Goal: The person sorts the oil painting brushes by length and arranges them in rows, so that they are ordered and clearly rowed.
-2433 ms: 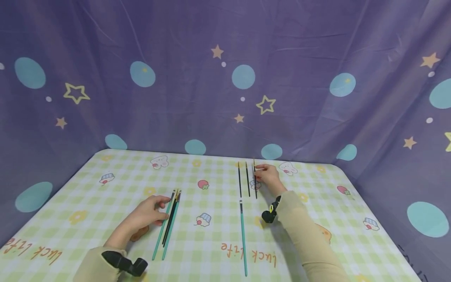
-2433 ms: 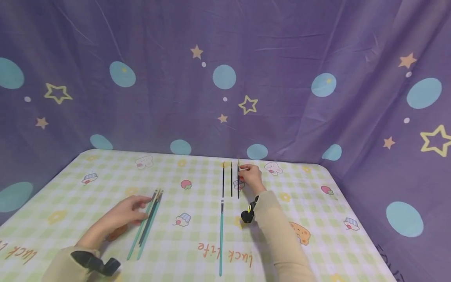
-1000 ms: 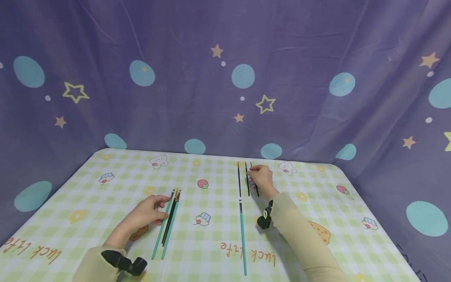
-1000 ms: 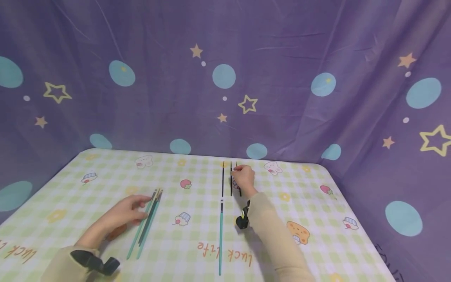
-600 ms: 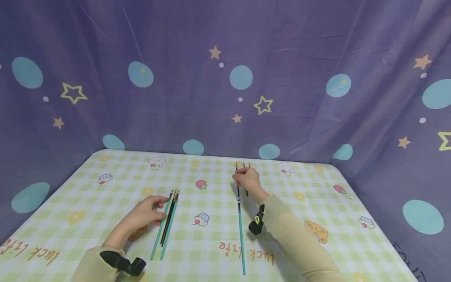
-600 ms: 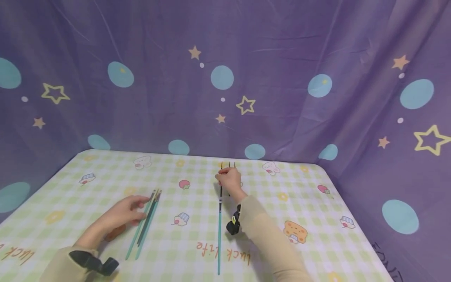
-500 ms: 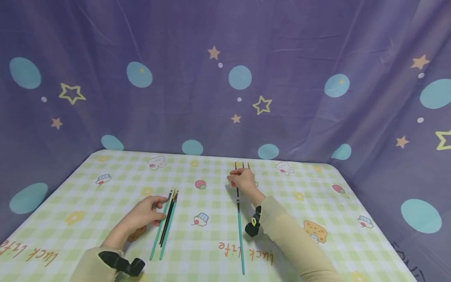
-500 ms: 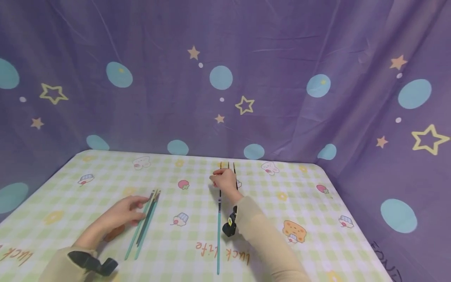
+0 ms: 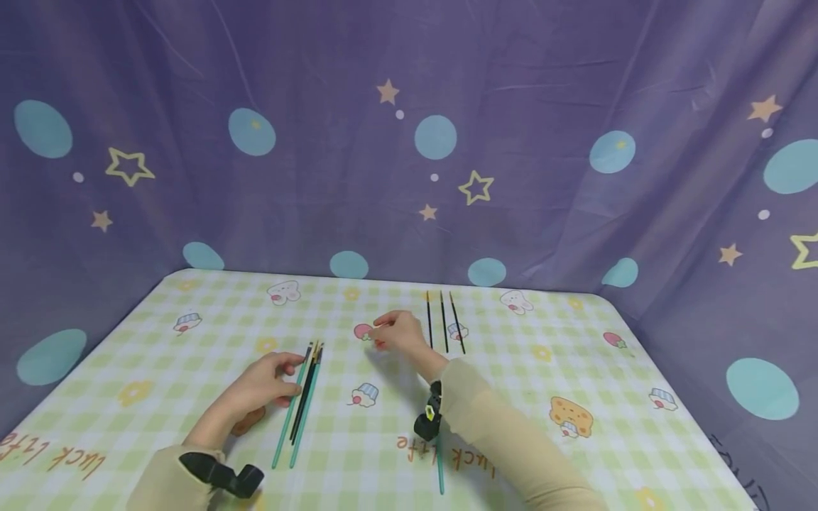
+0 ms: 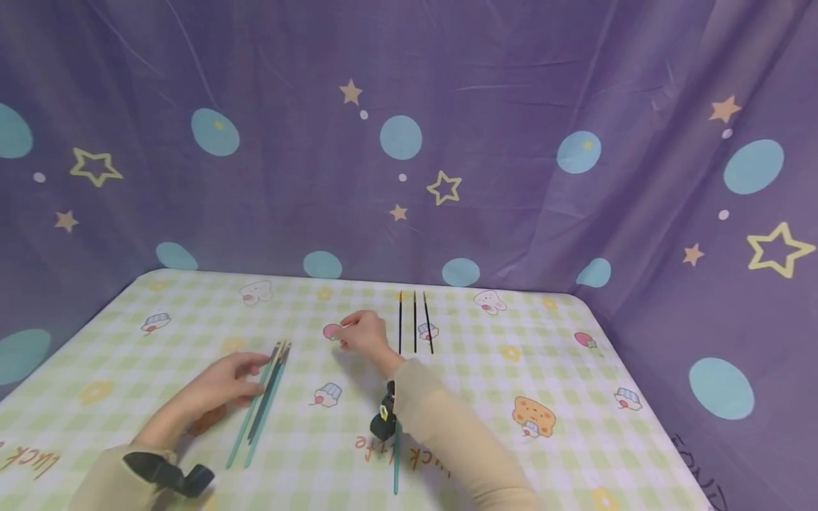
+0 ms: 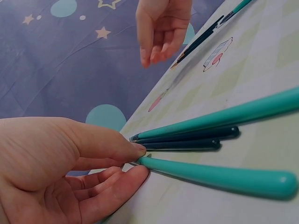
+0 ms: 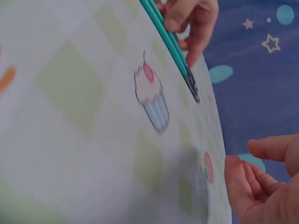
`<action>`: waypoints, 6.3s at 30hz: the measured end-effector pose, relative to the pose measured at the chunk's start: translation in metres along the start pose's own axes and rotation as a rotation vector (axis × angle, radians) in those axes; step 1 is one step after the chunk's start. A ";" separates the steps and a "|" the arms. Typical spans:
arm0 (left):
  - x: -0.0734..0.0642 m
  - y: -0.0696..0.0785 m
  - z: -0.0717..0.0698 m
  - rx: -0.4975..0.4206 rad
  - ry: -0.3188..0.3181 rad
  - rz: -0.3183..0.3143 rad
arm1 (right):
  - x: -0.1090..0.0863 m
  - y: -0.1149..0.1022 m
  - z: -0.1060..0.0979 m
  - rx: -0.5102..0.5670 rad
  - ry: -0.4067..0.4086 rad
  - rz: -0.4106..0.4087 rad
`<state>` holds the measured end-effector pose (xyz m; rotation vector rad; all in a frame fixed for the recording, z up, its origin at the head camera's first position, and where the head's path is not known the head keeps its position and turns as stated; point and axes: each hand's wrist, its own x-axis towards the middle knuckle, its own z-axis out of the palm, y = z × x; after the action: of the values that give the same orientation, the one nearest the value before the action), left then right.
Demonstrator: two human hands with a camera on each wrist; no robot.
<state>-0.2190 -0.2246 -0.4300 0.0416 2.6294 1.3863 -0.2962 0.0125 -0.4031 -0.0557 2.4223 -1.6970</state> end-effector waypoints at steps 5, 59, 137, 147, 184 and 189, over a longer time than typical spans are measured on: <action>0.000 0.001 0.000 0.003 -0.001 -0.001 | -0.004 0.001 0.021 0.058 -0.034 0.022; -0.002 0.003 0.001 0.024 -0.007 -0.016 | -0.039 -0.005 0.088 -0.312 -0.086 -0.035; -0.001 -0.001 0.000 -0.032 -0.017 0.008 | -0.071 -0.001 -0.026 -0.019 -0.098 -0.100; -0.002 -0.001 0.000 -0.014 -0.013 -0.003 | -0.075 0.003 -0.046 -0.081 -0.084 -0.100; -0.002 0.000 0.000 -0.023 -0.026 0.019 | -0.098 0.057 -0.092 -0.114 0.052 0.039; -0.003 0.001 -0.001 -0.021 -0.021 0.018 | -0.099 0.062 -0.090 -0.166 0.042 0.031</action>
<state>-0.2165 -0.2251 -0.4286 0.0774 2.6038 1.4108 -0.2097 0.1313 -0.4185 -0.0055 2.5755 -1.4955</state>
